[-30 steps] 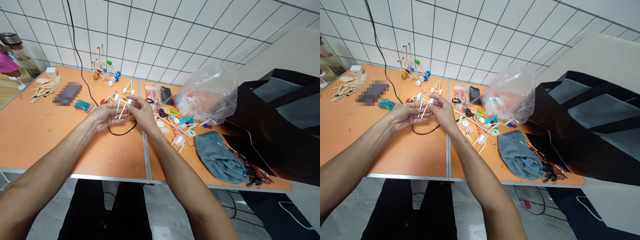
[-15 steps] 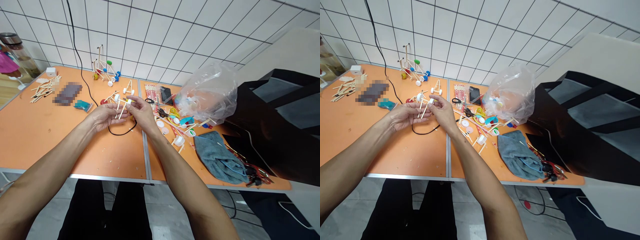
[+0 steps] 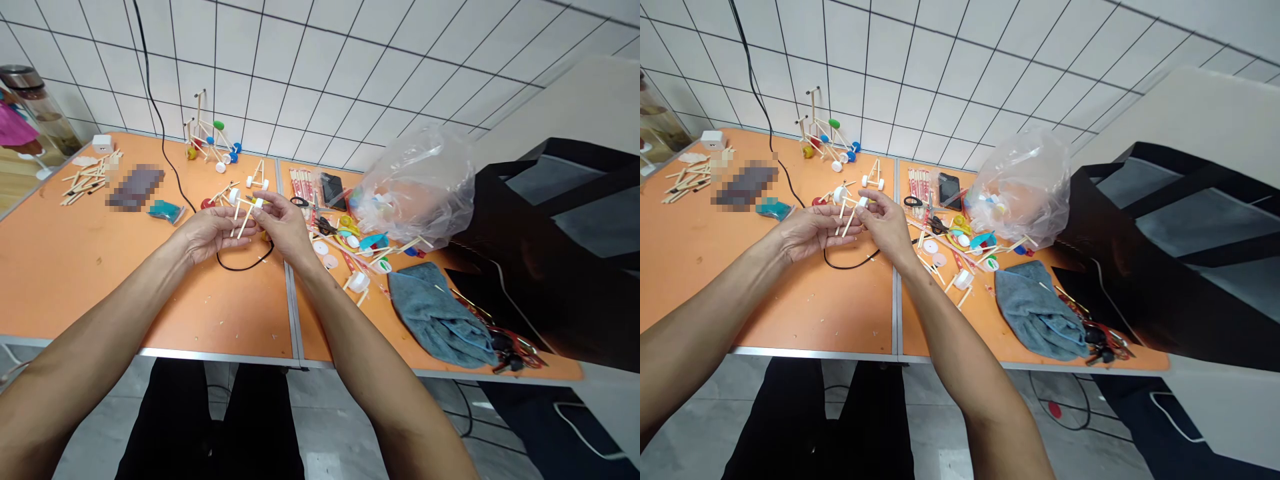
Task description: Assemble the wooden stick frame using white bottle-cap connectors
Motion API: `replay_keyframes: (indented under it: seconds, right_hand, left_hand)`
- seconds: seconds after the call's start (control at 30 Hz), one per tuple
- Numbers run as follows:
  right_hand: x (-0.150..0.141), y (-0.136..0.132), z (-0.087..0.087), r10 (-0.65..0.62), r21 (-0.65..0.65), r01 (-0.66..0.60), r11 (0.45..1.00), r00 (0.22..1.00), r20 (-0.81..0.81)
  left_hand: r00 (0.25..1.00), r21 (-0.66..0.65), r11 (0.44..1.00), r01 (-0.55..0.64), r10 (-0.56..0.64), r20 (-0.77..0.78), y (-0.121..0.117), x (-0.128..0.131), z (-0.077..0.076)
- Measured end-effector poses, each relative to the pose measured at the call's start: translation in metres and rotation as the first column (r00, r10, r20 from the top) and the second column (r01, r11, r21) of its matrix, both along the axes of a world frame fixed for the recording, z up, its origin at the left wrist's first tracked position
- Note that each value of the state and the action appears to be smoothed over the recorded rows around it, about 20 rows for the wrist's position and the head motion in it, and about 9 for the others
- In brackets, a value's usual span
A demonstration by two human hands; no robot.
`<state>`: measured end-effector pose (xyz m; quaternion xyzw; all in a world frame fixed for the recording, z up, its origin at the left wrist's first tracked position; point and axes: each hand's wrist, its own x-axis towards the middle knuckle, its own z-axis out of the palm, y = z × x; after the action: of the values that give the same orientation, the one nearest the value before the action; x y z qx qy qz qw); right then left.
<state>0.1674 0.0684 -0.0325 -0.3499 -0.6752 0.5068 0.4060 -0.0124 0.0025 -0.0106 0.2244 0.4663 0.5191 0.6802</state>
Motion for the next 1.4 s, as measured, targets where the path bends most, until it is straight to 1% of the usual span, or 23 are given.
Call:
replay_keyframes:
  seconds: [0.17,0.33,0.7,0.93,1.2,1.4]
  right_hand:
    - [-0.0004,0.0001,-0.0001,-0.007,-0.011,0.007,1.000,1.000,-0.017]
    - [-0.0008,-0.0014,0.0017,-0.002,-0.019,0.002,1.000,1.000,-0.024]
    - [0.0001,0.0006,-0.0010,0.004,0.001,-0.004,1.000,1.000,-0.004]
    - [0.0000,0.0007,-0.0015,0.005,-0.009,-0.005,1.000,1.000,-0.022]
    - [0.0000,0.0017,-0.0019,0.007,-0.003,-0.008,1.000,1.000,-0.025]
    - [0.0005,0.0016,-0.0017,0.003,-0.003,-0.003,1.000,1.000,-0.017]
  left_hand:
    - [1.000,0.000,1.000,0.008,-0.008,0.000,-0.0003,0.0003,0.0011]
    - [1.000,-0.014,1.000,-0.022,0.022,-0.018,-0.0021,0.0032,0.0059]
    - [1.000,0.006,1.000,0.004,-0.004,-0.004,-0.0001,0.0005,-0.0001]
    - [1.000,-0.004,1.000,-0.004,0.004,-0.015,-0.0016,0.0029,0.0030]
    - [0.998,0.001,0.999,-0.051,0.051,-0.030,-0.0045,0.0081,0.0078]
    - [0.999,-0.002,0.999,-0.043,0.043,-0.025,-0.0040,0.0071,0.0078]
